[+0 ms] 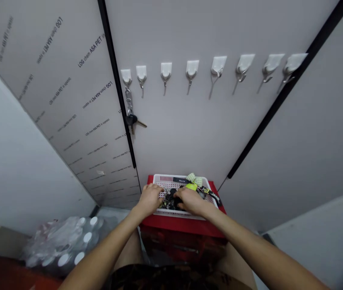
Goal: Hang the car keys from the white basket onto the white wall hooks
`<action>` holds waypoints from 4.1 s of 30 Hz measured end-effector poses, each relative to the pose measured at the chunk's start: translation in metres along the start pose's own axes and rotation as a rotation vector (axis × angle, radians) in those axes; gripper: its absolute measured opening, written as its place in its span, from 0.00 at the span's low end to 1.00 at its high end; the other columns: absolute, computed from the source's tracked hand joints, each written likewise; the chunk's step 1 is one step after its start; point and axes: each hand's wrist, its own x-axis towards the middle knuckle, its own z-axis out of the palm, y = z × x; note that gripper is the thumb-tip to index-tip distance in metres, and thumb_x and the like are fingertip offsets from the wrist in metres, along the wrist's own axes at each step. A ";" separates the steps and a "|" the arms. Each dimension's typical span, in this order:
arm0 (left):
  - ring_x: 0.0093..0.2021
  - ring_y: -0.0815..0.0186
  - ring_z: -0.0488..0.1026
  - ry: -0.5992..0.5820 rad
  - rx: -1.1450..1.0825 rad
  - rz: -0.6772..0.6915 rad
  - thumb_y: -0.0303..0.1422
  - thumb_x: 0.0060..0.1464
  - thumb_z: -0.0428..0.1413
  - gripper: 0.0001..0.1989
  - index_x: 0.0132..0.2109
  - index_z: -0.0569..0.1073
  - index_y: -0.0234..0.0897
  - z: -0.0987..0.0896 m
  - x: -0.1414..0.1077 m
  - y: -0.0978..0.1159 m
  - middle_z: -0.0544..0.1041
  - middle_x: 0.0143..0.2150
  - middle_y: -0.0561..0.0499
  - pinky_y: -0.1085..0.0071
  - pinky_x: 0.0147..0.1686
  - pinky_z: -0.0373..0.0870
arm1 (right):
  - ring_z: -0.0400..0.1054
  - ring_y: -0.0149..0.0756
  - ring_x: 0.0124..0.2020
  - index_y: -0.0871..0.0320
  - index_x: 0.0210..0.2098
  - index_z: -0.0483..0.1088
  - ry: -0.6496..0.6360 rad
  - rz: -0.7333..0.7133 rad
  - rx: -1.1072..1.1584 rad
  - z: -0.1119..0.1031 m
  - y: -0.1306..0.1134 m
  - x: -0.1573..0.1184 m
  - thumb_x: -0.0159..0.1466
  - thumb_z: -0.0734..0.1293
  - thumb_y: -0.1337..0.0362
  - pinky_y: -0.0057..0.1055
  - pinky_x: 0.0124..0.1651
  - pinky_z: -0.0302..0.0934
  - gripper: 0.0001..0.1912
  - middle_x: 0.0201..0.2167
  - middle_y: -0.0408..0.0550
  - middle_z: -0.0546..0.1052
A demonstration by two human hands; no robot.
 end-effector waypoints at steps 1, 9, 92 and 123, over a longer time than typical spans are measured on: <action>0.41 0.62 0.61 -0.036 0.046 0.018 0.30 0.39 0.49 0.13 0.36 0.68 0.37 0.000 0.000 0.001 0.70 0.37 0.47 0.63 0.41 0.54 | 0.61 0.37 0.37 0.61 0.34 0.67 -0.004 0.005 -0.022 0.001 0.001 0.000 0.46 0.61 0.69 0.28 0.38 0.52 0.15 0.34 0.52 0.70; 0.38 0.64 0.63 -0.099 0.086 0.044 0.26 0.41 0.45 0.12 0.33 0.69 0.39 0.009 0.007 0.001 0.72 0.34 0.49 0.63 0.42 0.52 | 0.61 0.36 0.37 0.61 0.35 0.66 0.026 0.009 -0.023 0.008 0.004 -0.001 0.46 0.60 0.68 0.28 0.39 0.52 0.15 0.34 0.51 0.70; 0.17 0.76 0.59 0.858 -1.110 -0.145 0.34 0.40 0.49 0.11 0.20 0.67 0.30 -0.210 0.112 0.023 0.66 0.16 0.54 0.79 0.20 0.54 | 0.62 0.25 0.18 0.64 0.30 0.63 1.039 -0.081 0.691 -0.228 -0.074 0.128 0.49 0.55 0.73 0.25 0.25 0.60 0.10 0.18 0.42 0.67; 0.34 0.66 0.64 -0.230 0.012 0.122 0.35 0.39 0.50 0.14 0.38 0.67 0.45 0.024 0.021 0.014 0.63 0.35 0.52 0.73 0.34 0.61 | 0.57 0.34 0.34 0.57 0.30 0.67 0.297 0.010 0.123 0.017 0.031 -0.023 0.48 0.62 0.65 0.34 0.40 0.50 0.08 0.29 0.46 0.68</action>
